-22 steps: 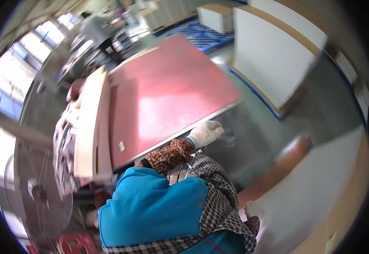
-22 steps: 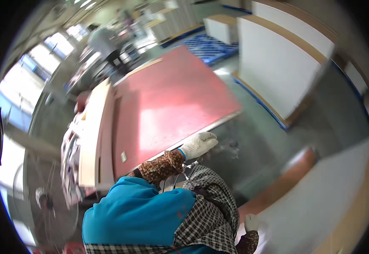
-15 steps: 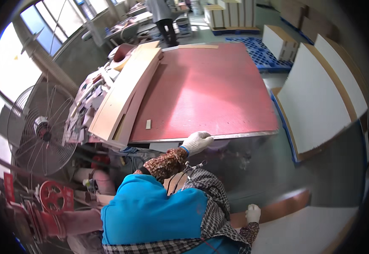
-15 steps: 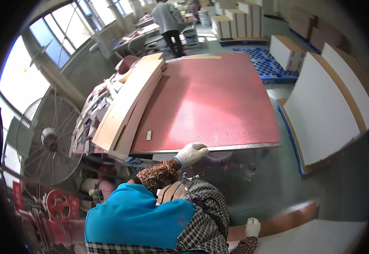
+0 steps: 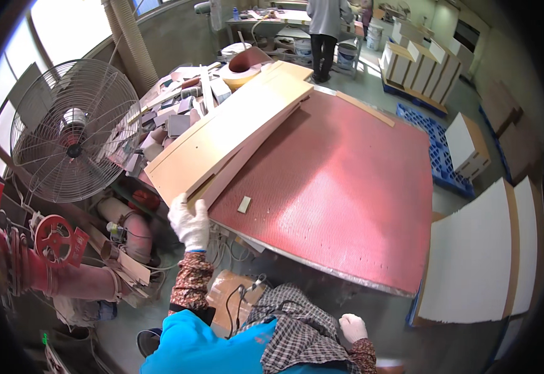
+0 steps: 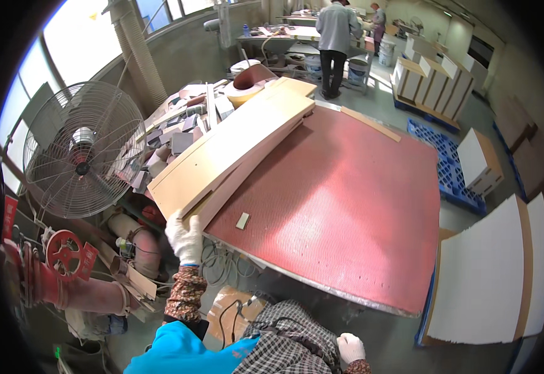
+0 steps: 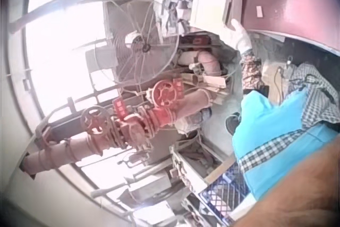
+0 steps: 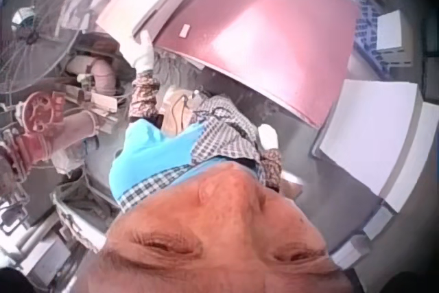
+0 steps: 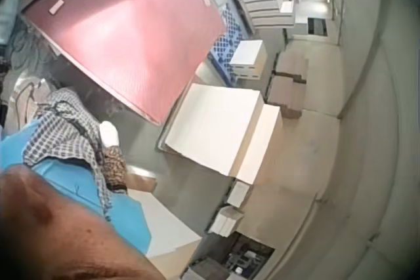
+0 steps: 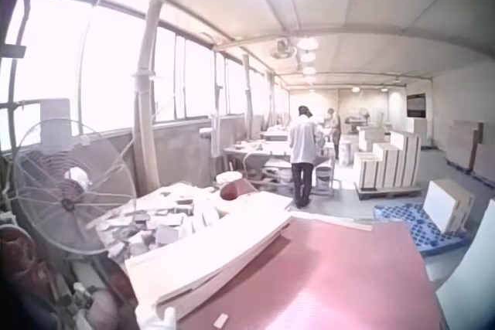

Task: Sand the edges and surfaces of wooden furniture panels using a manual sanding block.

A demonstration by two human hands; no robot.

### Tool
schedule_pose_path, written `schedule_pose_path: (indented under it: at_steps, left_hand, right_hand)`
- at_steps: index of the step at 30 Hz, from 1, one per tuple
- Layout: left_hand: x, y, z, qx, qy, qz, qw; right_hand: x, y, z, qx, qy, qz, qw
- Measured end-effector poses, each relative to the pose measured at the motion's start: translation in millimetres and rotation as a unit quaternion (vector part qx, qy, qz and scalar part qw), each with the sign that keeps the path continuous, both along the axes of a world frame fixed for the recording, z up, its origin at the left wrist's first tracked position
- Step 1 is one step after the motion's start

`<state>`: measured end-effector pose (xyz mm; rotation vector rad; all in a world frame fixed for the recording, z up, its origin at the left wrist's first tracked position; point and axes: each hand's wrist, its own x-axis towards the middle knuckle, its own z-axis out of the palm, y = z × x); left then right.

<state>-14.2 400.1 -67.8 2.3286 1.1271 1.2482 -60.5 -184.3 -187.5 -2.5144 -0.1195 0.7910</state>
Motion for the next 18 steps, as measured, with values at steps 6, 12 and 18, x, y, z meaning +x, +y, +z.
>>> schedule_pose_path:
  at_steps: [6,12,18]
  left_hand:
    - [-8.3,65.3,7.2,-0.199,-0.001,0.177,0.964]
    - [-19.5,113.5,-21.7,-0.377,-0.127,0.111,0.911]
    - [-23.3,151.4,-26.3,-0.410,-0.125,0.027,0.903]
  right_hand:
    - [130.4,39.6,51.7,0.175,-0.043,0.082,0.980]
    - [258.6,138.6,66.9,0.319,0.159,0.050,0.933]
    - [355.5,273.5,90.0,0.410,0.281,-0.004,0.868]
